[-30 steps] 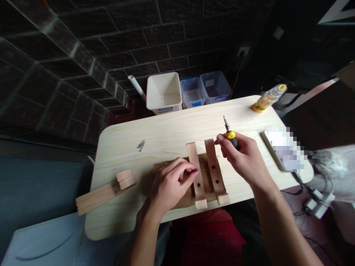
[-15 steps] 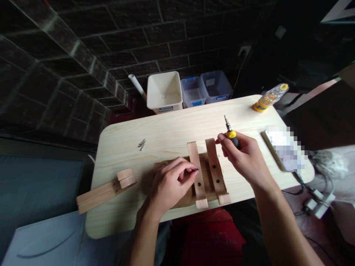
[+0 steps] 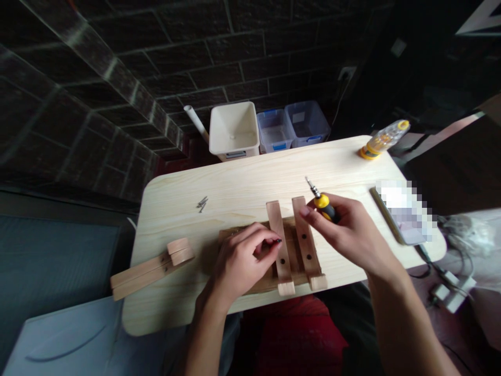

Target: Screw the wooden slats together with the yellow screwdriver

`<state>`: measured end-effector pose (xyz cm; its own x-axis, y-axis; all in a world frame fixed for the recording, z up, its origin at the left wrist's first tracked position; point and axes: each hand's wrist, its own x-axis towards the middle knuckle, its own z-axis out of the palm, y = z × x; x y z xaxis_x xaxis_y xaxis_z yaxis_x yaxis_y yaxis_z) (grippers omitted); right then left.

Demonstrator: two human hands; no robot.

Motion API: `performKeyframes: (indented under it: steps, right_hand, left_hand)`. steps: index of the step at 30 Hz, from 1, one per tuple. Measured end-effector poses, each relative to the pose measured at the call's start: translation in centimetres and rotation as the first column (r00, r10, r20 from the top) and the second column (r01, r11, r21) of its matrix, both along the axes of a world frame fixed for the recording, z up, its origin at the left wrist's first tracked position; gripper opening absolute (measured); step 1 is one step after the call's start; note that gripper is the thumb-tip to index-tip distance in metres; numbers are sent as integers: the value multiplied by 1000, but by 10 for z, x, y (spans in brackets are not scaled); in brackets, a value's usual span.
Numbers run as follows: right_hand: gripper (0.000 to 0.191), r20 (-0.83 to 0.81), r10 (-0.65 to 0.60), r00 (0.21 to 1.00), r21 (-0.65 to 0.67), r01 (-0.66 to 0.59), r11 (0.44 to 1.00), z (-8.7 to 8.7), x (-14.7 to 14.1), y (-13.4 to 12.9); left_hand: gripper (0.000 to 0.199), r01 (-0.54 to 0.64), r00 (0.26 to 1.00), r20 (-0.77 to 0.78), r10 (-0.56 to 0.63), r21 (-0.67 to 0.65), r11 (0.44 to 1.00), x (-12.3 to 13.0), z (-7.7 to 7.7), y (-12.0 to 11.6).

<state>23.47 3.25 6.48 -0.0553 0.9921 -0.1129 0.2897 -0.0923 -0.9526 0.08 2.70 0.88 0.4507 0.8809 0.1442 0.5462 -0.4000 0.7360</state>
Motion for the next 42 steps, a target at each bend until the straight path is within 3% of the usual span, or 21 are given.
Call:
performKeyframes:
  steps: [3, 9, 21, 25, 32, 42]
  right_hand:
    - [22, 83, 200, 976, -70, -195, 978, 5, -3, -5]
    - [12, 307, 340, 889, -82, -331, 940, -4, -13, -6]
    - [12, 310, 333, 890, -56, -332, 942, -18, -21, -6]
    - [8, 307, 319, 897, -50, -320, 946, -11, -18, -4]
    - [18, 316, 165, 934, 29, -184, 983, 2, 0, -1]
    - [19, 351, 214, 912, 42, -243, 969, -3, 6, -1]
  left_hand:
    - [5, -1, 1000, 9, 1, 5, 1000, 0, -1, 0]
    - [5, -8, 1000, 1, 8, 36, 999, 0, -1, 0]
    - [5, -10, 1000, 29, 9, 41, 999, -1, -1, 1]
    - [7, -5, 999, 40, 5, 20, 1000, -3, -1, 1]
    - [13, 5, 999, 37, -4, -4, 1000, -6, -4, 0]
    - [12, -3, 1000, 30, 3, 1, 1000, -1, -3, 2]
